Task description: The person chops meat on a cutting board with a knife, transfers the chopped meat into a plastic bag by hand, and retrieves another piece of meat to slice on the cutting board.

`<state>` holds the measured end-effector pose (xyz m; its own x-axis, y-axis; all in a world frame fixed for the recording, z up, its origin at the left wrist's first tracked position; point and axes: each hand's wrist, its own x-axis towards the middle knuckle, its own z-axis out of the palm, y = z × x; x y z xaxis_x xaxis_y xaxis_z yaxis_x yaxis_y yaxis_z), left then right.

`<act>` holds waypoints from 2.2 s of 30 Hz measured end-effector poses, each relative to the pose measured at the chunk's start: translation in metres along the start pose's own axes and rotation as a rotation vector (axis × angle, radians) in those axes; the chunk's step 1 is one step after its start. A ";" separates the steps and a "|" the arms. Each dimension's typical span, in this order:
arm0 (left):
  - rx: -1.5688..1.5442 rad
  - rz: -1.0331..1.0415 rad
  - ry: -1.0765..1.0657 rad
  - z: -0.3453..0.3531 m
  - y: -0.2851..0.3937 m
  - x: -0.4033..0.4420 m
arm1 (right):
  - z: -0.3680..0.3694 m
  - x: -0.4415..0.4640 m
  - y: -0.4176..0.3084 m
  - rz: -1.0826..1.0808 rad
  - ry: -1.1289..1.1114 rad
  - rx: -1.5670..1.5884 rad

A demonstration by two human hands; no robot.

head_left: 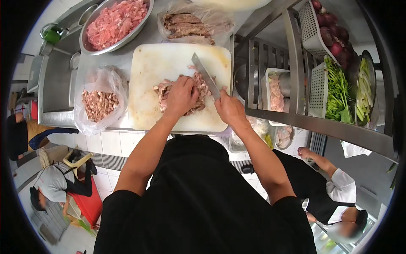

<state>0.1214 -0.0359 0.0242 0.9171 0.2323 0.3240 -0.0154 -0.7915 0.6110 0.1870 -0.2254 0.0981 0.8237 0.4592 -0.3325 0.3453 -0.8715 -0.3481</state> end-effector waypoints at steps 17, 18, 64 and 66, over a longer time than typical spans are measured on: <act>-0.008 0.020 0.014 0.000 0.000 -0.003 | -0.004 -0.008 0.008 0.010 0.074 0.105; 0.006 -0.016 -0.017 0.000 0.000 0.000 | -0.005 -0.005 0.005 -0.016 0.048 0.043; 0.094 0.070 -0.135 -0.019 -0.015 0.011 | -0.047 -0.050 -0.001 -0.144 -0.083 0.000; 0.087 0.064 -0.125 -0.013 -0.014 0.009 | -0.045 -0.058 0.001 -0.150 -0.131 -0.042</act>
<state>0.1248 -0.0158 0.0280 0.9579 0.1116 0.2645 -0.0461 -0.8496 0.5254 0.1598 -0.2613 0.1567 0.6973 0.6003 -0.3916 0.4802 -0.7969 -0.3665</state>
